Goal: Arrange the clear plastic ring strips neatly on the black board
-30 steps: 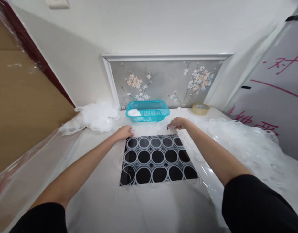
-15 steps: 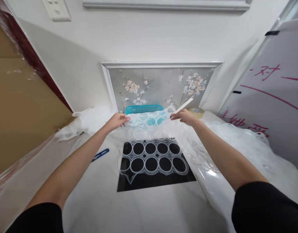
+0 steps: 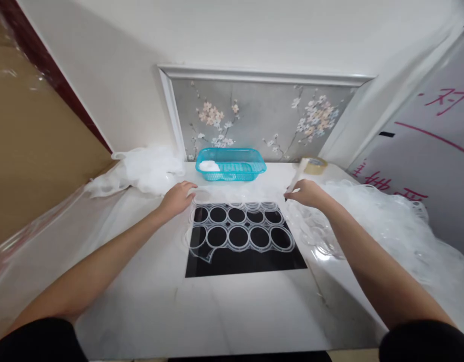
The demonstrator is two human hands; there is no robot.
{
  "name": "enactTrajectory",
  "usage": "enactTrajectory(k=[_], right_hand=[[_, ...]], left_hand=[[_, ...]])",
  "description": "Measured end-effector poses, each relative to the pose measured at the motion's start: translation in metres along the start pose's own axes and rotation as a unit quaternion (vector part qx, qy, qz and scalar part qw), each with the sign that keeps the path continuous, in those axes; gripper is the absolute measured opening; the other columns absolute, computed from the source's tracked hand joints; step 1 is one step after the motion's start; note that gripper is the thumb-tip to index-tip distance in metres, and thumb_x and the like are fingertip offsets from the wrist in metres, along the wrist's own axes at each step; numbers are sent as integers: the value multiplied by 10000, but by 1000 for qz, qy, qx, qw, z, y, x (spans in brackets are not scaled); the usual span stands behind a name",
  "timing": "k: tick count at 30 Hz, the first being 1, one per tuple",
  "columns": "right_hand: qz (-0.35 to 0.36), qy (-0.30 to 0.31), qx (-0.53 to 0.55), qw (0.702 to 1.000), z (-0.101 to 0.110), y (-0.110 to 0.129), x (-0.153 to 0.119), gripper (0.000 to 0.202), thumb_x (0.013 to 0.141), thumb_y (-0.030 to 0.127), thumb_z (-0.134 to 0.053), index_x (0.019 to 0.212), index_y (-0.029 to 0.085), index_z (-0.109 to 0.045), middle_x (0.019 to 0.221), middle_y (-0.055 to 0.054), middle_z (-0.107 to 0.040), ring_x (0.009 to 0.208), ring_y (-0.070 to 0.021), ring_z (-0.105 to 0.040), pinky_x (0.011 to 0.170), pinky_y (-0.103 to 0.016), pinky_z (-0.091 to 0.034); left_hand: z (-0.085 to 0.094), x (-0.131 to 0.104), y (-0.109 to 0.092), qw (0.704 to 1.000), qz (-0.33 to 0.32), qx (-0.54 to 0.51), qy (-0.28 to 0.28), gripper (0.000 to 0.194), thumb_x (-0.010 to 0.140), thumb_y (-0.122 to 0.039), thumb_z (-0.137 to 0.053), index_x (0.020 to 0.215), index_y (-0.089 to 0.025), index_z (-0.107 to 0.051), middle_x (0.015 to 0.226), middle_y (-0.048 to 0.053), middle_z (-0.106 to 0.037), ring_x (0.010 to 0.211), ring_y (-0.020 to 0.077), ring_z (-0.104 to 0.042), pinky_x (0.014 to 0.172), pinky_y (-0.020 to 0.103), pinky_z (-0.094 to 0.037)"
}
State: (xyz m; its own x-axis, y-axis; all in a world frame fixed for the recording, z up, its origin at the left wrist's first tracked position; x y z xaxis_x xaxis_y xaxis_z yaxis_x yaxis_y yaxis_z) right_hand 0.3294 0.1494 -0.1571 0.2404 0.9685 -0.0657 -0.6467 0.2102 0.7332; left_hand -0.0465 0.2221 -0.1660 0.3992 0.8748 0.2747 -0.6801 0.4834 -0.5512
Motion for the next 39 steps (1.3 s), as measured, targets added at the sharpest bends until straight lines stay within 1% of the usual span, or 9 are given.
enactTrajectory(k=[3, 5, 6, 9, 11, 14, 24, 31, 39], right_hand=[[31, 31, 99, 994, -31, 14, -39, 212, 733, 315, -709, 565, 188, -683, 532, -30, -606, 427, -100, -374, 420, -261, -279], [34, 79, 160, 983, -74, 28, -68, 260, 805, 415, -615, 827, 186, -736, 679, -35, -699, 379, -76, -341, 385, -252, -261], [31, 104, 187, 976, -98, 35, -81, 300, 823, 438, -582, 878, 182, -728, 749, -47, -723, 394, -87, -417, 388, -250, -309], [71, 146, 277, 947, -156, 55, -111, 273, 795, 413, -624, 875, 171, -720, 911, -86, -743, 752, -211, -691, 652, -336, -540], [144, 134, 240, 951, -173, 65, -121, 208, 792, 373, -641, 845, 191, -725, 1021, -87, -733, 1058, -280, -651, 902, -428, -510], [210, 111, 157, 959, -175, 70, -125, 164, 823, 338, -616, 825, 217, -726, 1116, -66, -707, 1235, -301, -538, 1036, -482, -424], [184, 74, 104, 975, -172, 63, -125, 253, 855, 344, -589, 969, 170, -732, 1108, -97, -706, 1179, -274, -589, 1021, -430, -455], [200, 80, 102, 971, -172, 65, -126, 201, 851, 319, -593, 918, 203, -743, 1047, -70, -729, 1187, -284, -581, 997, -437, -472], [206, 79, 116, 969, -173, 65, -126, 196, 844, 305, -603, 922, 202, -751, 1034, -82, -731, 1163, -300, -597, 981, -464, -479]], left_hand=[[-14, -50, -26, 998, -46, 5, 44, 181, 847, -265, -580, 977, -191, -681, 1075, 71, -667, 1082, 242, -576, 1023, 398, -393], [-27, -89, -53, 982, -150, 29, 107, 217, 906, -289, -521, 998, -183, -686, 1049, 81, -692, 1042, 240, -609, 990, 416, -438], [-31, -108, -64, 973, -193, 37, 121, 228, 922, -281, -505, 1009, -177, -689, 1062, 87, -696, 1028, 234, -626, 983, 413, -455], [-35, -152, -85, 947, -290, 50, 127, 242, 930, -221, -509, 1103, -164, -668, 1163, 95, -671, 1120, 231, -611, 1021, 396, -464], [-37, -167, -91, 930, -344, 78, 106, 248, 933, -199, -509, 1127, -140, -652, 1198, 97, -654, 1167, 229, -587, 1034, 383, -470], [-40, -172, -92, 909, -387, 136, 67, 281, 947, -217, -493, 1149, -72, -625, 1219, 138, -636, 1169, 248, -584, 1008, 389, -495], [-42, -169, -93, 907, -391, 151, 37, 213, 936, -208, -528, 1076, -100, -647, 1055, 86, -698, 1024, 233, -628, 927, 388, -509], [-47, -150, -81, 940, -317, 123, 29, 189, 946, -199, -506, 965, -119, -676, 829, 62, -657, 778, 177, -566, 704, 313, -483], [-48, -151, -85, 922, -344, 177, 23, 191, 936, -153, -491, 972, -123, -676, 738, 47, -582, 728, 177, -503, 643, 302, -417]])
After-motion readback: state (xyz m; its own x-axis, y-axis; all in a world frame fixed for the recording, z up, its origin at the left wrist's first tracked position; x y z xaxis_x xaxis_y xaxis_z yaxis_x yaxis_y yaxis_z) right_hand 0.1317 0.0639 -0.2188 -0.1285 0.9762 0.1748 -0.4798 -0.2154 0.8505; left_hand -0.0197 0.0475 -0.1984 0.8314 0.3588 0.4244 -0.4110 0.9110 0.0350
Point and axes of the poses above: each hand's wrist, its own x-axis towards the middle knuckle, its own z-axis out of the back of the hand, y = z × x, the point moved 6 cm from there along x, towards the middle knuckle
